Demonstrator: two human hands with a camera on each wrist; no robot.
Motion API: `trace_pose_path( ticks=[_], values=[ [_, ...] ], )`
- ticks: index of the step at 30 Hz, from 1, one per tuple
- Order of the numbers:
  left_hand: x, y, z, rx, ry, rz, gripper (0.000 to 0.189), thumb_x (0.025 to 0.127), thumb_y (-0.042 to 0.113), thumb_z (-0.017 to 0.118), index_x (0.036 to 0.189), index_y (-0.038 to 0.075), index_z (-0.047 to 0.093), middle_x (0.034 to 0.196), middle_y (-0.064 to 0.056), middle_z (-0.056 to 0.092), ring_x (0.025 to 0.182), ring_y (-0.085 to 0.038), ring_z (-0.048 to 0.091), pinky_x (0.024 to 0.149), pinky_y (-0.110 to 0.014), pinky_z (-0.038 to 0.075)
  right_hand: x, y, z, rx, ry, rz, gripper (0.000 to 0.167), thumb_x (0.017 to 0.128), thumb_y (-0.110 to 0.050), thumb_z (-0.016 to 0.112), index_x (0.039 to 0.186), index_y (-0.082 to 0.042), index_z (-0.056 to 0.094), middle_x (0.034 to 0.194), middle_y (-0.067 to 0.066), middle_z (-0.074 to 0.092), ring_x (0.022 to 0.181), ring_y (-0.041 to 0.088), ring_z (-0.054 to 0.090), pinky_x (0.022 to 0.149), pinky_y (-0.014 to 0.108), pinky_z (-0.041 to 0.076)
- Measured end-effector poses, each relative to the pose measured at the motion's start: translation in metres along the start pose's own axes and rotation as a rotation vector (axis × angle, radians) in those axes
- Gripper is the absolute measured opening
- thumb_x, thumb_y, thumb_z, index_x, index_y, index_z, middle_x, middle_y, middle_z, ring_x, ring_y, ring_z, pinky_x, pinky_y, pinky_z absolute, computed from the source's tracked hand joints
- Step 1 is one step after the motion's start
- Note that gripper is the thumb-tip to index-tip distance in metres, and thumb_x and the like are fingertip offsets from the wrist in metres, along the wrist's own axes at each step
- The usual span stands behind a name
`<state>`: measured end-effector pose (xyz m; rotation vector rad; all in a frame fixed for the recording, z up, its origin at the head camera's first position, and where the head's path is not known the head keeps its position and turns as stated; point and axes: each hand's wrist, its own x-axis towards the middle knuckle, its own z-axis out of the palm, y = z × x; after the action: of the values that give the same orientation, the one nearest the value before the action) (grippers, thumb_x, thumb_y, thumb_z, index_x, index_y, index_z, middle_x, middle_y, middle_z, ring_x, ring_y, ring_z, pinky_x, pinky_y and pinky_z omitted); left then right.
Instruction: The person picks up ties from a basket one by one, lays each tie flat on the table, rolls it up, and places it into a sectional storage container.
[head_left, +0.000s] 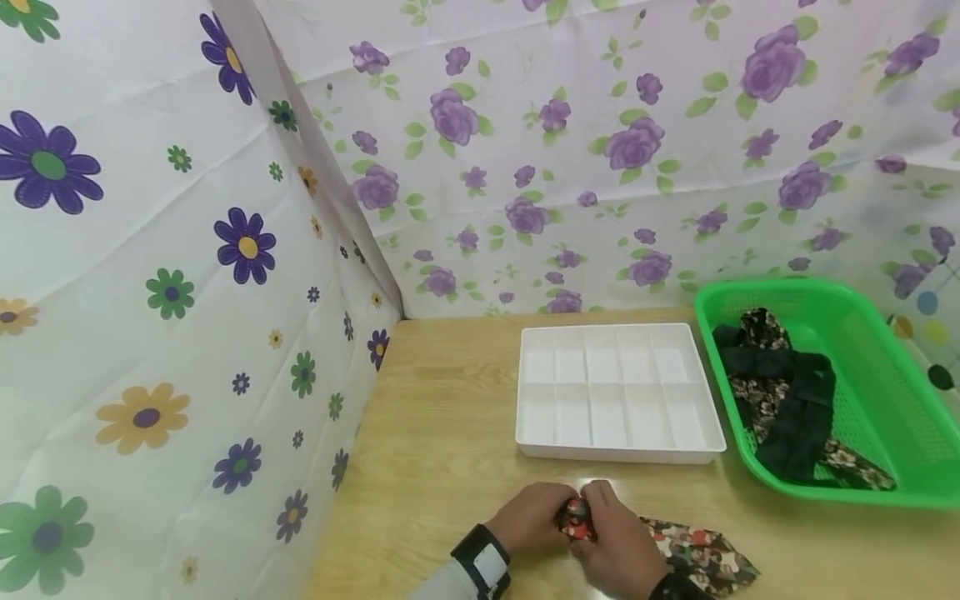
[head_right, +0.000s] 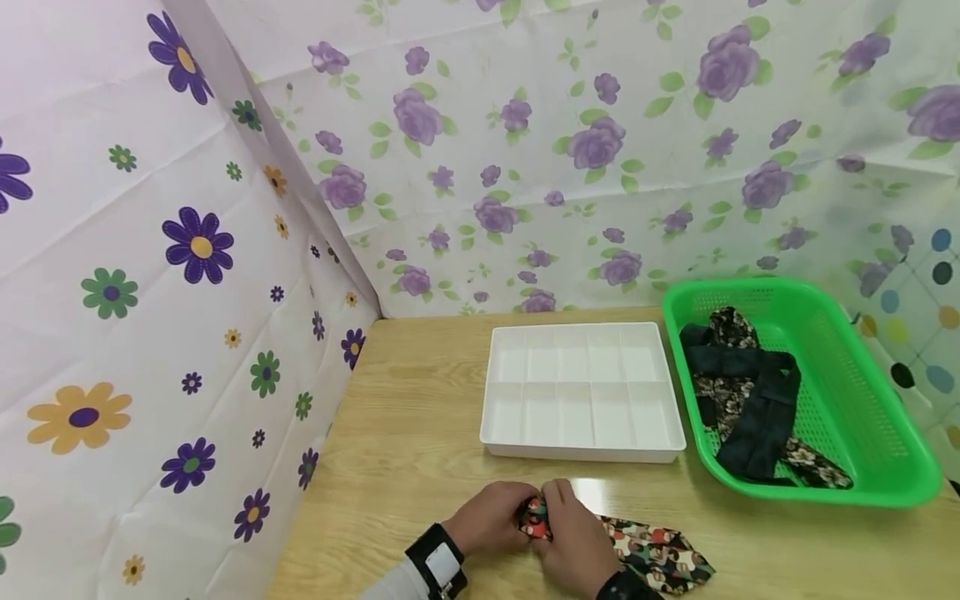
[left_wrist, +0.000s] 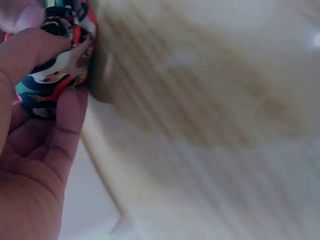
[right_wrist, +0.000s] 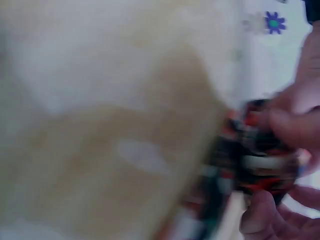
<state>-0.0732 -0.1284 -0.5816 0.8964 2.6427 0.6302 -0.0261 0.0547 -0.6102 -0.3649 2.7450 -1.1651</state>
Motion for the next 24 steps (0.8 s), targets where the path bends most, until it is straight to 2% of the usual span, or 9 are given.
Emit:
trace_pose_path(
  ticks=[2, 6, 9, 13, 16, 18, 20, 24],
  values=[
    [0.0, 0.002, -0.001, 0.02, 0.005, 0.0, 0.038, 0.072, 0.016, 0.091, 0.103, 0.021, 0.069, 0.089, 0.017, 0.065, 0.078, 0.006, 0.052, 0.074, -0.012, 0.046, 0.001, -0.002, -0.002, -0.002, -0.026, -0.014, 0.036, 0.088, -0.012, 0.075, 0.112, -0.024, 0.05, 0.101, -0.008, 0.053, 0.076, 0.007, 0.052, 0.063, 0.024, 0.043],
    [-0.005, 0.001, 0.001, -0.067, -0.016, -0.036, 0.046, 0.071, 0.011, 0.089, 0.11, 0.021, 0.067, 0.095, 0.018, 0.063, 0.082, 0.007, 0.052, 0.077, -0.013, 0.047, -0.004, 0.0, -0.002, 0.132, -0.072, 0.088, 0.031, 0.093, 0.001, 0.065, 0.105, -0.021, 0.048, 0.094, -0.004, 0.058, 0.077, 0.009, 0.054, 0.064, 0.025, 0.044],
    [-0.008, -0.001, 0.003, -0.113, -0.012, -0.051, 0.048, 0.072, 0.009, 0.089, 0.113, 0.02, 0.067, 0.099, 0.016, 0.065, 0.085, 0.006, 0.053, 0.078, -0.014, 0.048, -0.005, -0.001, -0.003, 0.151, -0.063, 0.121, 0.034, 0.088, 0.005, 0.064, 0.103, -0.021, 0.047, 0.092, -0.004, 0.058, 0.075, 0.008, 0.054, 0.064, 0.023, 0.044],
    [-0.006, -0.003, 0.004, -0.045, 0.022, -0.033, 0.046, 0.073, 0.013, 0.091, 0.114, 0.019, 0.069, 0.103, 0.013, 0.07, 0.09, 0.006, 0.057, 0.084, -0.014, 0.05, -0.002, -0.012, -0.011, 0.017, -0.043, 0.011, 0.039, 0.083, -0.007, 0.075, 0.11, -0.022, 0.052, 0.101, -0.006, 0.056, 0.078, 0.006, 0.051, 0.065, 0.023, 0.043],
    [-0.005, -0.003, 0.004, -0.017, 0.023, -0.013, 0.042, 0.075, 0.014, 0.091, 0.111, 0.019, 0.07, 0.095, 0.013, 0.068, 0.085, 0.006, 0.056, 0.078, -0.013, 0.049, -0.002, -0.015, -0.011, -0.044, -0.041, -0.056, 0.032, 0.088, -0.007, 0.073, 0.108, -0.021, 0.052, 0.104, -0.006, 0.049, 0.075, 0.005, 0.046, 0.064, 0.023, 0.04],
    [-0.005, -0.002, 0.003, -0.028, 0.018, -0.003, 0.041, 0.075, 0.013, 0.089, 0.111, 0.019, 0.069, 0.09, 0.014, 0.063, 0.079, 0.006, 0.052, 0.072, -0.012, 0.047, -0.004, -0.012, -0.008, -0.016, -0.03, -0.044, 0.03, 0.093, 0.0, 0.068, 0.103, -0.02, 0.048, 0.099, -0.005, 0.046, 0.072, 0.005, 0.043, 0.061, 0.023, 0.037],
    [-0.005, -0.001, 0.002, -0.048, 0.02, 0.003, 0.043, 0.075, 0.012, 0.088, 0.112, 0.019, 0.068, 0.09, 0.014, 0.061, 0.079, 0.005, 0.05, 0.071, -0.012, 0.045, -0.006, -0.007, -0.004, 0.04, 0.012, 0.004, 0.033, 0.093, 0.007, 0.065, 0.101, -0.02, 0.047, 0.096, -0.006, 0.049, 0.072, 0.004, 0.045, 0.062, 0.022, 0.038],
    [-0.005, -0.001, 0.001, -0.058, 0.034, 0.008, 0.05, 0.074, 0.011, 0.087, 0.119, 0.018, 0.066, 0.103, 0.013, 0.065, 0.088, 0.006, 0.052, 0.079, -0.013, 0.047, -0.008, 0.003, 0.002, 0.173, 0.076, 0.078, 0.038, 0.089, 0.009, 0.068, 0.105, -0.021, 0.051, 0.092, -0.006, 0.057, 0.073, 0.005, 0.052, 0.063, 0.023, 0.043]
  ],
)
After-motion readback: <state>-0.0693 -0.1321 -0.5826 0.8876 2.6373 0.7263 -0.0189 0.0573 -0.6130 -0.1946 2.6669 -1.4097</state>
